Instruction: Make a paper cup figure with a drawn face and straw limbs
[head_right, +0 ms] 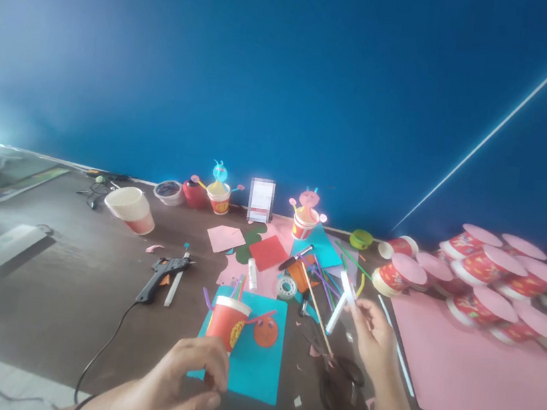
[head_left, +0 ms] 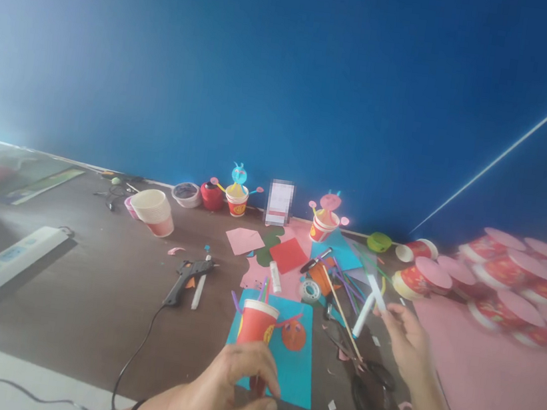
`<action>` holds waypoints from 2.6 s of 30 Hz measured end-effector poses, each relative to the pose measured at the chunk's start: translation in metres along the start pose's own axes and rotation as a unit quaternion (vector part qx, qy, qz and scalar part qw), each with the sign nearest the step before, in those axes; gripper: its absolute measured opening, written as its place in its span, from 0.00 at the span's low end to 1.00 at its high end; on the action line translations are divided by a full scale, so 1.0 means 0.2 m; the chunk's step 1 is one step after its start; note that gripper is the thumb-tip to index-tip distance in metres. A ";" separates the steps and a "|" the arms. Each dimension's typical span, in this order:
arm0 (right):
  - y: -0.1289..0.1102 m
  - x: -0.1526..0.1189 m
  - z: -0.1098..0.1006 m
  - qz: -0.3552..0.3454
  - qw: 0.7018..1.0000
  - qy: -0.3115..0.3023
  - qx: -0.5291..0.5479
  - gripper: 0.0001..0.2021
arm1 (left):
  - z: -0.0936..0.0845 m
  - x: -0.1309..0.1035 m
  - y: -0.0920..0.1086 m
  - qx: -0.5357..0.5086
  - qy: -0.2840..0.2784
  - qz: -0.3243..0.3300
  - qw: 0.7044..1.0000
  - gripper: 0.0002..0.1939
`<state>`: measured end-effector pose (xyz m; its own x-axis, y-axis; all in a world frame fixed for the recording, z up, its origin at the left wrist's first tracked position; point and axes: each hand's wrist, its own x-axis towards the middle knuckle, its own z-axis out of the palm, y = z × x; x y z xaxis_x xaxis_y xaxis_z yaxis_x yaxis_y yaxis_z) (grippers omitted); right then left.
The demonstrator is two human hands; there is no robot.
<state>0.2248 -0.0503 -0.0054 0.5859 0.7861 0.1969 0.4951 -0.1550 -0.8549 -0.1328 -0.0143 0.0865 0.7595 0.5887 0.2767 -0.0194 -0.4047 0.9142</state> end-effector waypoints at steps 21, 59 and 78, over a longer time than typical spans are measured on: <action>-0.72 -0.53 0.25 0.038 0.960 -0.247 0.128 0.15 | 0.05 0.17 -0.06 0.080 0.092 -0.058 0.991 0.23; -0.81 -0.55 0.19 0.150 0.863 -0.448 0.180 0.13 | -0.03 0.10 0.03 0.066 -0.196 -0.151 0.967 0.09; -0.57 -0.56 0.24 0.169 0.820 -0.464 0.288 0.21 | 0.11 0.08 -0.11 0.182 -0.178 0.049 0.966 0.05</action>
<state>0.0730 -0.0918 0.0466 -0.2464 0.9149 -0.3198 -0.1373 -0.3596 -0.9229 -0.1055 -0.0105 0.0647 0.9426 0.2824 0.1781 0.0772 -0.7034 0.7065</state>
